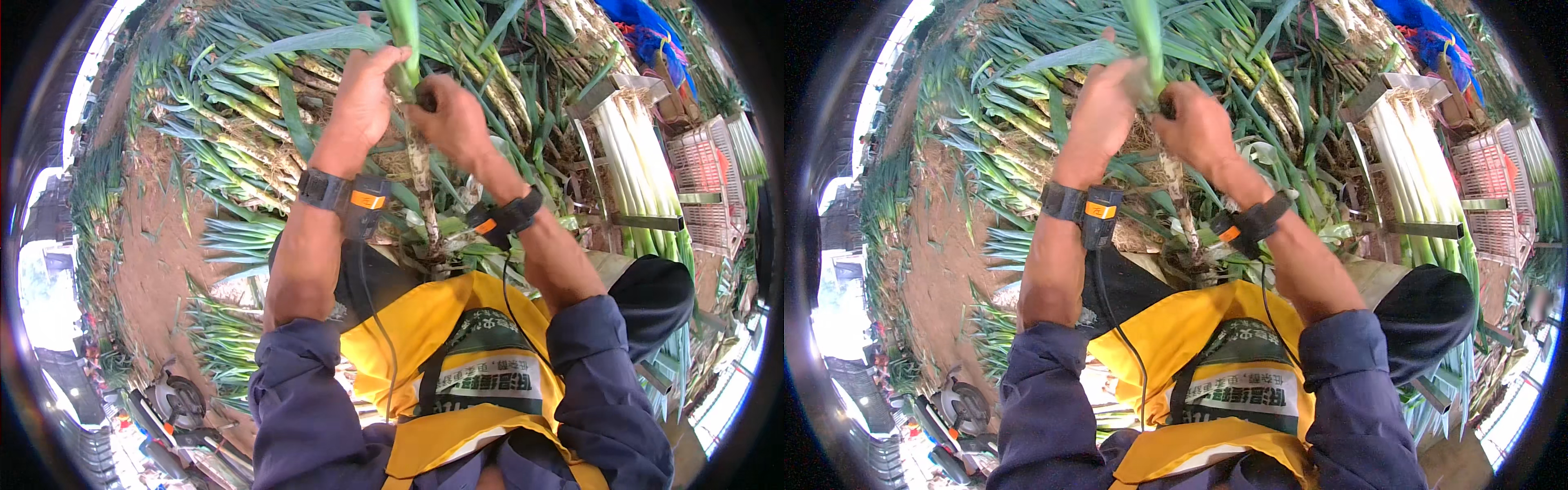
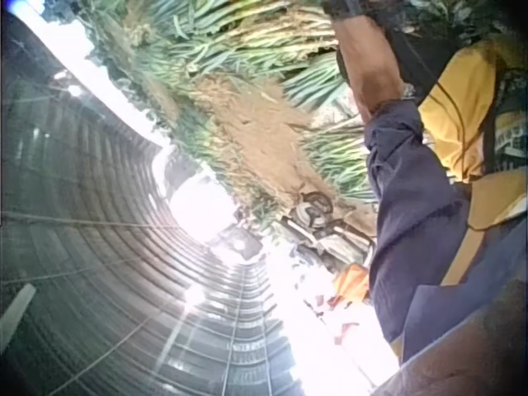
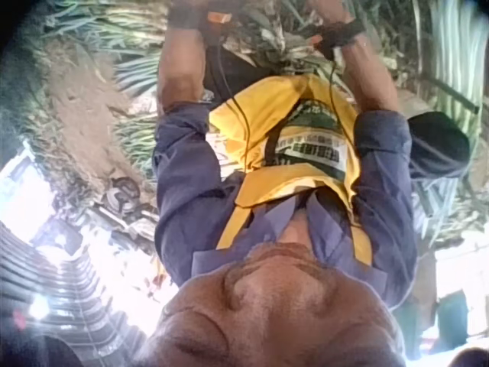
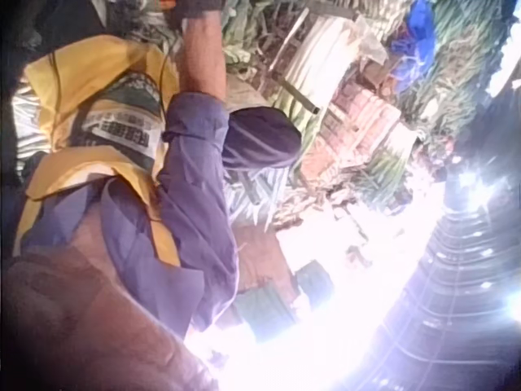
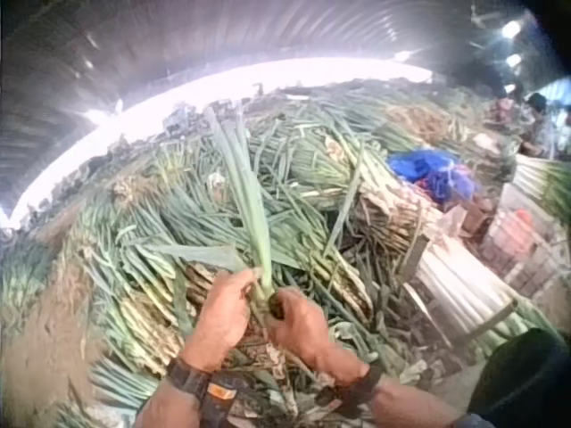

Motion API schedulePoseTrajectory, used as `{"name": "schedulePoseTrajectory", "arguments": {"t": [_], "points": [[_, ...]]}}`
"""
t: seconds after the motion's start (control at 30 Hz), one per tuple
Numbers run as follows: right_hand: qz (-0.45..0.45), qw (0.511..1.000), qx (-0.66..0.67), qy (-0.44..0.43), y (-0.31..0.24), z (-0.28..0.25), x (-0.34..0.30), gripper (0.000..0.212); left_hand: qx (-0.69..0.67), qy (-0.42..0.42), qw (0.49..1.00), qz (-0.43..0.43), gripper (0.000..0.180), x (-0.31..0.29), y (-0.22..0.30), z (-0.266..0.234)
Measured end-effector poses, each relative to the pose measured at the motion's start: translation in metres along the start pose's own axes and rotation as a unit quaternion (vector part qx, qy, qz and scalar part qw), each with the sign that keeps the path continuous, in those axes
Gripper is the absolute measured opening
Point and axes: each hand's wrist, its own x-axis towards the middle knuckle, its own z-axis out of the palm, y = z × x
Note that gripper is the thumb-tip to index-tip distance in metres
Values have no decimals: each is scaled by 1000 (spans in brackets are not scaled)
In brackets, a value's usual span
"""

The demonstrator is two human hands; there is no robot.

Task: The person is cleaning and peeling the outer layers of fresh leeks and placing them into a crate for processing.

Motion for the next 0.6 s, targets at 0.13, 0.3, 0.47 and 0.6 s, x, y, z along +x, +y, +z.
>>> {"name": "schedulePoseTrajectory", "arguments": {"t": [0.13, 0.3, 0.47, 0.6], "points": [[5, 989, 102, -105, -12, -45, 38, 26, -68, -96, 992, -35, 37, 12, 4, -32], [8, 975, 154, -163, -2, -56, 59, 25, -40, -67, 993, -91, 23, 22, -11, -29], [15, 961, 187, -205, 15, -52, 43, 21, 12, -39, 997, -70, 28, 39, -24, -36], [82, 937, 293, -169, 5, -62, 21, 29, -55, 42, 995, -65, 38, 38, -11, -30]]}}
